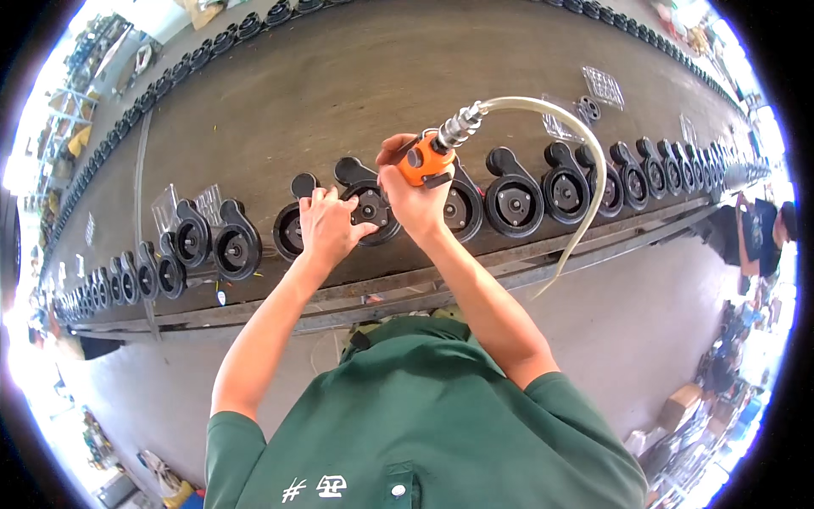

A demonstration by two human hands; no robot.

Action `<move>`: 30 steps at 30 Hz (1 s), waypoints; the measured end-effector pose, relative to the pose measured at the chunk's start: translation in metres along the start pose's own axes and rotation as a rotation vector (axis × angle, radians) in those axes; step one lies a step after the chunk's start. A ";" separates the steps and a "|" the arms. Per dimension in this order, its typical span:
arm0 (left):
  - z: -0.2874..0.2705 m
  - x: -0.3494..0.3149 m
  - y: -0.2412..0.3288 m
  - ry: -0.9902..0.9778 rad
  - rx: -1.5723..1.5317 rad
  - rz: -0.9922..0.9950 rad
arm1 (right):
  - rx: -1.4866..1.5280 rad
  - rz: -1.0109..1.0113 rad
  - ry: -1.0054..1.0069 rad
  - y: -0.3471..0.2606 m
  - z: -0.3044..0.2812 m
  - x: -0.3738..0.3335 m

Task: The person assembles several black plastic fan housings along a production line using a pneumatic screwdriver. The person secures components inside each housing and then moves to the next one in the row.

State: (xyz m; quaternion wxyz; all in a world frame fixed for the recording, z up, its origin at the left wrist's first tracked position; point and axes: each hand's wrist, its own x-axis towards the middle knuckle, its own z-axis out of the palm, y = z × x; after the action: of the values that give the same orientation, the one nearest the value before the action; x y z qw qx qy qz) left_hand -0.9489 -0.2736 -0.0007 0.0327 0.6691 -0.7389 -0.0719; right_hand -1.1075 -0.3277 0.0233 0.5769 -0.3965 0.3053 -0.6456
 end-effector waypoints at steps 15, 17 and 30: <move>-0.002 0.005 0.010 -0.056 0.027 -0.103 | -0.098 0.021 -0.064 0.025 0.006 0.017; -0.002 0.005 0.010 -0.061 0.036 -0.094 | -0.110 0.010 -0.075 0.026 0.011 0.022; -0.004 0.010 0.016 -0.127 0.073 -0.137 | -0.175 -0.035 -0.154 0.042 0.013 0.026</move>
State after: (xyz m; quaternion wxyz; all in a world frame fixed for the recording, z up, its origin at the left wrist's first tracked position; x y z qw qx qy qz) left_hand -0.9649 -0.2826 0.0050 -0.0435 0.7129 -0.6942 -0.0891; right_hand -1.0752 -0.3583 -0.0018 0.5505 -0.4992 0.3084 -0.5938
